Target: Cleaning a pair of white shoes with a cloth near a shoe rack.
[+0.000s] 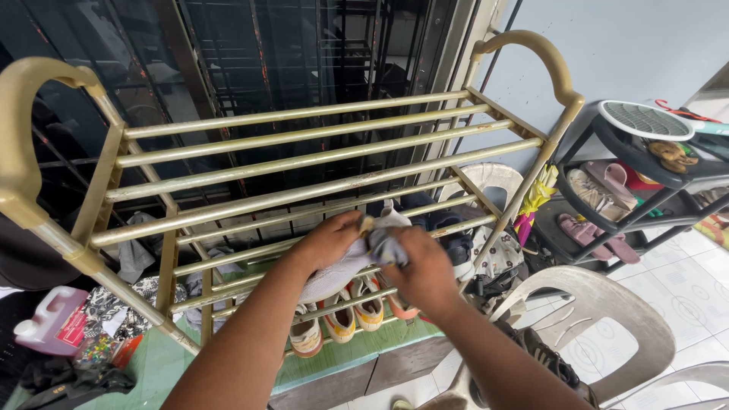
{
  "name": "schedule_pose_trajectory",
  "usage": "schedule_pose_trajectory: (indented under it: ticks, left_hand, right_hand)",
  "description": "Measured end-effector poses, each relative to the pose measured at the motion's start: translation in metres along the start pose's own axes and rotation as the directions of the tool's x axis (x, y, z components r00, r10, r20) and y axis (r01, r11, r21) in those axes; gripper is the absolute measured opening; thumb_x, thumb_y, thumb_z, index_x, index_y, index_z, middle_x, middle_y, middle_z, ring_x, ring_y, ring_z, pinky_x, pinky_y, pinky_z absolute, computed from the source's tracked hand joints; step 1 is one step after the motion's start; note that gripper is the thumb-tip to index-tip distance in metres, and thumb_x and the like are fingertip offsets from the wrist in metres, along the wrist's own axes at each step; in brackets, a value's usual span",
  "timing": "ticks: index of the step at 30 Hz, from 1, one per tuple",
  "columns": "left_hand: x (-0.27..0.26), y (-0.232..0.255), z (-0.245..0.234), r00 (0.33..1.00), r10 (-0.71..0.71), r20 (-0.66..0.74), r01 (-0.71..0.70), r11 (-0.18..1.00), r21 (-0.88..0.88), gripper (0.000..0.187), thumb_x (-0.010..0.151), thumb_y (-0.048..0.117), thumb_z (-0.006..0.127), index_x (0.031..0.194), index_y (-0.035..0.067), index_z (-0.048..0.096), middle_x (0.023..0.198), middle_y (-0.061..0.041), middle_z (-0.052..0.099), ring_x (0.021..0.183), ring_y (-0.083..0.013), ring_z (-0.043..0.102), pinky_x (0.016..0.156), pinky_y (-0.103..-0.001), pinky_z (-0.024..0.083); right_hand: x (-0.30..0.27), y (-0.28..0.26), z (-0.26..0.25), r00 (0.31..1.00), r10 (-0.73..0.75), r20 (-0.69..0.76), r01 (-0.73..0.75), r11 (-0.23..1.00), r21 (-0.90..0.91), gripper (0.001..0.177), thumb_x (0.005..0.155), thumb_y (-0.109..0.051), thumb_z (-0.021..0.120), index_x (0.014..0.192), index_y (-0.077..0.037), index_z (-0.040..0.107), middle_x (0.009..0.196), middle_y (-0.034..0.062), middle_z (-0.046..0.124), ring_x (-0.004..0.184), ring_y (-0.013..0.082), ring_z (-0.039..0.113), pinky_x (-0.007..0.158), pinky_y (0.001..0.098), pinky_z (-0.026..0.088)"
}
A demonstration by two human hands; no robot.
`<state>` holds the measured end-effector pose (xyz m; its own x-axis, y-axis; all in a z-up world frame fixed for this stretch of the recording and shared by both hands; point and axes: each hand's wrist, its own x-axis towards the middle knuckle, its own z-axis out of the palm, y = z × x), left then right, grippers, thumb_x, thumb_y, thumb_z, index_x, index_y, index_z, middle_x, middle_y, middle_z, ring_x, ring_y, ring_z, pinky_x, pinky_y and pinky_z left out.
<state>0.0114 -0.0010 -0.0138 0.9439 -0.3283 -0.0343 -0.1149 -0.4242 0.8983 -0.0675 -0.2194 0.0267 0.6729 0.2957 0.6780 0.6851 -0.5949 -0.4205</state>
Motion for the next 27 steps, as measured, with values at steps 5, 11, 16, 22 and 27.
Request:
schedule_pose_trajectory:
  ticks: [5, 11, 16, 22, 27]
  left_hand:
    - [-0.007, 0.011, -0.003, 1.000, 0.029, 0.003, -0.029, 0.998, -0.052, 0.023, 0.100, 0.032, 0.047, 0.094, 0.013, 0.058, 0.081, -0.003, 0.059, 0.077, -0.0165, 0.055, 0.073, -0.035, 0.047]
    - [-0.007, 0.017, -0.004, 1.000, -0.023, -0.017, 0.023, 1.000, -0.021, 0.032, 0.105, 0.039, 0.045, 0.095, 0.010, 0.055, 0.081, -0.008, 0.055, 0.077, -0.0191, 0.054, 0.077, -0.038, 0.048]
    - [0.005, -0.006, 0.000, 0.997, 0.081, 0.011, -0.078, 0.986, -0.150, 0.037, 0.105, 0.044, 0.048, 0.097, 0.008, 0.054, 0.086, -0.005, 0.057, 0.083, -0.0165, 0.052, 0.080, -0.037, 0.047]
    - [-0.001, 0.000, -0.001, 0.999, 0.037, -0.001, -0.036, 0.979, -0.202, 0.044, 0.110, 0.043, 0.048, 0.115, 0.002, 0.062, 0.103, -0.020, 0.064, 0.093, -0.0271, 0.055, 0.087, -0.041, 0.049]
    - [-0.008, 0.020, -0.004, 0.986, -0.157, -0.059, 0.151, 0.983, -0.101, 0.056, 0.101, 0.054, 0.041, 0.145, 0.021, 0.051, 0.144, -0.007, 0.059, 0.132, -0.0225, 0.056, 0.108, -0.036, 0.041]
  right_hand:
    - [0.000, 0.029, 0.004, 1.000, 0.027, 0.007, -0.027, 0.999, -0.027, 0.047, 0.077, -0.014, 0.078, 0.121, -0.009, 0.063, 0.105, 0.0158, 0.067, 0.094, 0.0365, 0.068, 0.080, 0.0442, 0.057]
    - [-0.017, 0.028, 0.023, 0.986, 0.119, -0.114, -0.132, 0.984, -0.120, 0.043, 0.082, -0.014, 0.077, 0.120, -0.005, 0.060, 0.105, 0.0174, 0.065, 0.095, 0.0391, 0.066, 0.081, 0.0484, 0.054]
    - [-0.030, -0.023, 0.032, 0.981, -0.186, -0.054, 0.184, 0.982, -0.033, 0.053, 0.073, -0.013, 0.074, 0.123, -0.003, 0.058, 0.111, 0.0186, 0.065, 0.101, 0.0416, 0.065, 0.088, 0.0496, 0.054]
    - [-0.009, 0.040, 0.019, 0.981, 0.126, -0.146, -0.149, 0.976, -0.158, 0.039, 0.084, -0.018, 0.077, 0.118, -0.005, 0.061, 0.103, 0.0172, 0.065, 0.092, 0.0373, 0.067, 0.080, 0.0479, 0.056]
    - [0.008, 0.023, 0.008, 0.981, 0.144, -0.128, -0.172, 0.954, -0.246, 0.043, 0.080, -0.016, 0.079, 0.120, -0.006, 0.065, 0.102, 0.0177, 0.067, 0.093, 0.0392, 0.067, 0.080, 0.0487, 0.055]
